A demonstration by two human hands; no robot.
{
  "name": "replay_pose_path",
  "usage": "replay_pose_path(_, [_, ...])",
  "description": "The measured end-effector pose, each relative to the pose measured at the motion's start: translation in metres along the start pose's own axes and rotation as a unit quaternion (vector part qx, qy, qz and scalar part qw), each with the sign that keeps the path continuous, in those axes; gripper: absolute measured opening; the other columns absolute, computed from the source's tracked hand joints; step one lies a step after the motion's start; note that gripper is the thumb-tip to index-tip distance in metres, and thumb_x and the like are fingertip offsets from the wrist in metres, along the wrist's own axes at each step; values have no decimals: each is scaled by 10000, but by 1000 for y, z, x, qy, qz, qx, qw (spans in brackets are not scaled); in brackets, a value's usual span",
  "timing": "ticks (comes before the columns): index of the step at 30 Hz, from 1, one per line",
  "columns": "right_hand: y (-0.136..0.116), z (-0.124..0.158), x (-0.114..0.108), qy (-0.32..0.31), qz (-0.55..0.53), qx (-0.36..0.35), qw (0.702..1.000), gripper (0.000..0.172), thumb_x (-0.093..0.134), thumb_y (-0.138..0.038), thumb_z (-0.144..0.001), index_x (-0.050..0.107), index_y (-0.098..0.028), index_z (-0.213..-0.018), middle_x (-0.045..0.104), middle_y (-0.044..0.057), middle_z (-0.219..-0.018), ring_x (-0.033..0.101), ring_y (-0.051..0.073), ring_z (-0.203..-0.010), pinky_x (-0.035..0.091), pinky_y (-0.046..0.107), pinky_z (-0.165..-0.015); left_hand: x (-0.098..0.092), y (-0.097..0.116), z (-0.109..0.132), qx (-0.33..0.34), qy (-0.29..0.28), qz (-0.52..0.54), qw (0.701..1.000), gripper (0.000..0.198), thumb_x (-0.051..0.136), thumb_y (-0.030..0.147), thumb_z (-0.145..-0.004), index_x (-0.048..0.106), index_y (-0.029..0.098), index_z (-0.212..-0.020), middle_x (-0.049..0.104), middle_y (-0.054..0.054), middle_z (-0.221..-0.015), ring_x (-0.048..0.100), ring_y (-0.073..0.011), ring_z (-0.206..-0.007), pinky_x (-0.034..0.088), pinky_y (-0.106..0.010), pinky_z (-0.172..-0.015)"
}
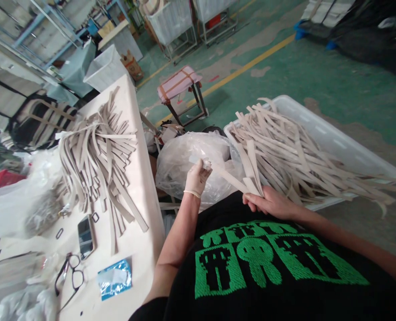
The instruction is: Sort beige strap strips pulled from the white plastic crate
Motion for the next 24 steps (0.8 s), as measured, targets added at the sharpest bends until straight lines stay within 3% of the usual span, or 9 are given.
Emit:
replay_pose_path(7, [9, -14, 6, -8, 14, 1, 1000, 342, 527, -518, -865, 664, -223, -764, 683, 78, -663, 533, 189, -474, 454, 349, -521, 5, -3, 0, 40, -12, -15, 999, 427, 900, 499, -650, 701, 175, -845, 743, -34, -827, 731, -193, -899, 524, -318, -885])
replay_pose_path(12, [15, -15, 6, -2, 15, 1, 1000, 383, 508, -547, -869, 668, -204, -807, 682, 58, -677, 543, 163, -478, 446, 304, -503, 4, -6, 1, 40, -12, -20, 999, 407, 895, 494, -669, 709, 164, -817, 752, -46, -828, 741, -210, -936, 532, -320, -883])
replay_pose_path(19, [15, -14, 2, 10, 20, 3, 1000, 390, 497, -536, -861, 660, -190, -785, 669, 38, -662, 521, 139, -464, 445, 288, -516, 0, -5, 0, 45, -14, 4, 999, 408, 920, 481, -639, 713, 176, -815, 762, -29, -853, 725, -167, -851, 551, -308, -862])
replay_pose_path(24, [17, -16, 7, 0, 26, 0, 1000, 404, 509, -548, -878, 679, -188, -808, 688, 51, -691, 539, 148, -467, 444, 292, -504, 2, -6, 2, 49, -15, -26, 998, 412, 888, 517, -672, 719, 174, -826, 765, -51, -859, 735, -206, -941, 532, -322, -889])
Point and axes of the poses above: each hand's wrist, its own z-axis away from the middle knuckle, its own x-axis out of the palm, y = z × x, the point moved 10 cm from there along -z, towards the middle knuckle
